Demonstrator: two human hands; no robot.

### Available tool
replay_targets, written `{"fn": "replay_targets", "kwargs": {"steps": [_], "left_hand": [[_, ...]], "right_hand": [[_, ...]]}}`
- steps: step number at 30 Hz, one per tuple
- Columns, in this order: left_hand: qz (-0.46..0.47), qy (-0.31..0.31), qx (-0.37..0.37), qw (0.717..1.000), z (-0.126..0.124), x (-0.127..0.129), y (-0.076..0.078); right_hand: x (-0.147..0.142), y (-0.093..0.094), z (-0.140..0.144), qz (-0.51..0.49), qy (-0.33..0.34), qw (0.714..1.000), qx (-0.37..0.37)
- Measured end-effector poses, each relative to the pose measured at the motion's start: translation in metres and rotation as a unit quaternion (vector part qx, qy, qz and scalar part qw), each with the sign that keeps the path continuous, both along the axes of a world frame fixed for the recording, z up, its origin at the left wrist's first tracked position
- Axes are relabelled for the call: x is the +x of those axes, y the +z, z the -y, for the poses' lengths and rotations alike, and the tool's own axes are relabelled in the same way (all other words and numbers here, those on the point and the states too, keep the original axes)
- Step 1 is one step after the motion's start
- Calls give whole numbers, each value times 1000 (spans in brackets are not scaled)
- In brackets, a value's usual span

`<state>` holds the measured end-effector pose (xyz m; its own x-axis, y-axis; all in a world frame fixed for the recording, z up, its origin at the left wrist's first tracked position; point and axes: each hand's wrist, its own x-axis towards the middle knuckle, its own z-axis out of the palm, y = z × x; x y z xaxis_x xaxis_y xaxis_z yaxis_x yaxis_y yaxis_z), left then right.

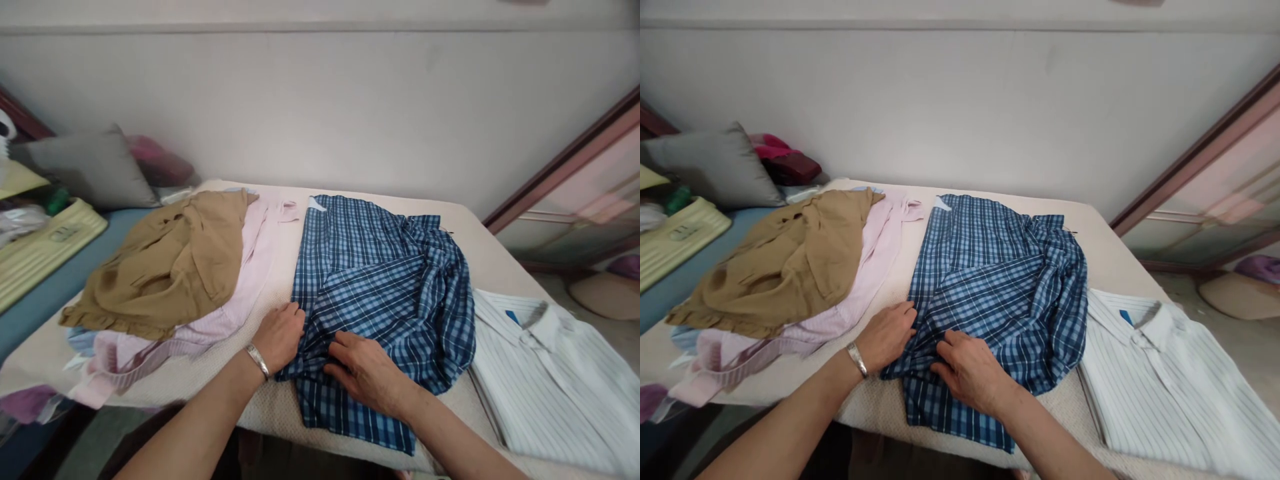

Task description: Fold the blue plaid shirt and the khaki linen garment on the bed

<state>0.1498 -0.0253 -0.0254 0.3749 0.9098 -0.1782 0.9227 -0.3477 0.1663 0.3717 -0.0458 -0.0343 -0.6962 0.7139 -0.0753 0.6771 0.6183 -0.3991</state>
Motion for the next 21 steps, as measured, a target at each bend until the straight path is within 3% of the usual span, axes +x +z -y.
{"fn": "replay_targets", "kwargs": {"steps": [6, 10, 13, 17, 19, 21], "left_hand": [[-10, 82, -4, 997, -2, 1, 8], [-2, 116, -30, 993, 1, 9, 7], [8, 149, -66, 987, 3, 15, 10], [17, 184, -139, 973, 3, 17, 12], [24, 186, -163, 969, 5, 16, 4], [38, 187, -139, 972, 9, 16, -11]], "right_hand": [[3, 3, -4, -76, -29, 996, -43], [-9, 0, -43, -154, -97, 982, -43], [-34, -1, -115, -134, -140, 981, 8], [-77, 1, -246, -48, -230, 971, 51], [-98, 2, -309, -28, -262, 963, 55], [-117, 2, -361, -13, -288, 956, 53]]}}
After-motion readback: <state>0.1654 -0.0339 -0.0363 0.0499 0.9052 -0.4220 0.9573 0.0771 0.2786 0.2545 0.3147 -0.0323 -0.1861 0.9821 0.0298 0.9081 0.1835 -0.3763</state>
